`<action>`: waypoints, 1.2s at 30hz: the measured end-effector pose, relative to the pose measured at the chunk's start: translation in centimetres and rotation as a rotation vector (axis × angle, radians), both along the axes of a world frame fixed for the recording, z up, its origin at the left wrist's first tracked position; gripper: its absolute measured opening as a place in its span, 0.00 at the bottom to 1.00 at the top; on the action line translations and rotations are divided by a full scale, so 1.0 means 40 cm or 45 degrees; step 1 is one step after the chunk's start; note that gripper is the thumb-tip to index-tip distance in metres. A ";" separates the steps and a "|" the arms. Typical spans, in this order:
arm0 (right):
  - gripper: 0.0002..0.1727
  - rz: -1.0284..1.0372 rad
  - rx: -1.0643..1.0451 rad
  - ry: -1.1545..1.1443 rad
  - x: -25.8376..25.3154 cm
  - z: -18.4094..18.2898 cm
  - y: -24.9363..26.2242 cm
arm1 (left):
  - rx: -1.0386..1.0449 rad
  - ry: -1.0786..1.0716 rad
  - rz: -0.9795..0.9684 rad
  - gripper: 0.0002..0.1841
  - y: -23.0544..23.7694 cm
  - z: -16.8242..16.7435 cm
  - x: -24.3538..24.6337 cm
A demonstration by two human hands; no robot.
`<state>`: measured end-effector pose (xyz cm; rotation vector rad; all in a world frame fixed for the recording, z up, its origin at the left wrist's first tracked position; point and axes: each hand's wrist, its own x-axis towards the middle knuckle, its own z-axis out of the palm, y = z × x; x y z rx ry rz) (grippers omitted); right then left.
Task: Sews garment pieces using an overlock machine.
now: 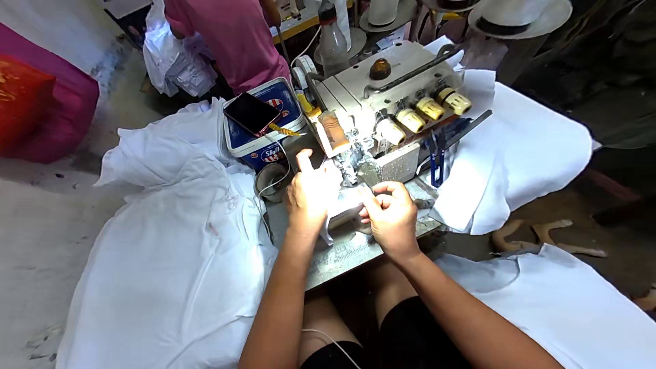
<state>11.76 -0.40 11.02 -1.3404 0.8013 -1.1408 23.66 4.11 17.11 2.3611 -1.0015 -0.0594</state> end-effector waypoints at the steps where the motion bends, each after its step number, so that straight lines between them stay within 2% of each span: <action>1: 0.08 0.010 -0.009 -0.008 -0.002 -0.001 0.000 | -0.029 -0.010 0.016 0.29 0.008 -0.005 0.004; 5: 0.03 0.106 -0.065 -0.077 -0.023 -0.009 0.018 | -0.193 -0.142 0.014 0.25 0.078 -0.033 -0.020; 8: 0.04 0.208 -0.112 -0.113 -0.037 -0.014 0.046 | -0.282 -0.222 -0.001 0.23 0.138 -0.047 -0.074; 12: 0.10 0.528 0.098 -0.021 -0.046 -0.007 0.042 | -0.347 -0.121 -0.031 0.21 0.177 -0.062 -0.160; 16: 0.10 0.664 0.287 -0.116 -0.053 -0.008 0.029 | -0.369 0.050 -0.190 0.21 0.182 -0.105 -0.227; 18: 0.08 0.614 0.278 -0.111 -0.061 -0.018 0.024 | -0.360 0.127 -0.276 0.22 0.180 -0.125 -0.245; 23: 0.14 0.420 0.373 -0.167 -0.084 -0.052 -0.042 | -0.390 0.194 -0.479 0.26 0.194 -0.159 -0.227; 26: 0.14 0.275 0.438 -0.178 -0.084 -0.067 -0.114 | -0.377 0.063 -0.432 0.15 0.227 -0.142 -0.177; 28: 0.12 0.207 0.327 -0.135 -0.092 -0.055 -0.134 | -0.332 -0.086 -0.289 0.10 0.267 -0.116 -0.110; 31: 0.10 0.239 -0.084 -0.026 -0.107 0.007 -0.081 | -0.151 -0.312 0.062 0.12 0.357 -0.072 0.048; 34: 0.06 0.532 -0.505 -0.027 -0.075 0.057 0.039 | 0.163 -0.247 0.376 0.21 0.417 -0.023 0.226; 36: 0.12 0.714 -0.783 -0.008 -0.002 0.070 0.113 | 0.490 -0.106 0.518 0.25 0.420 -0.006 0.306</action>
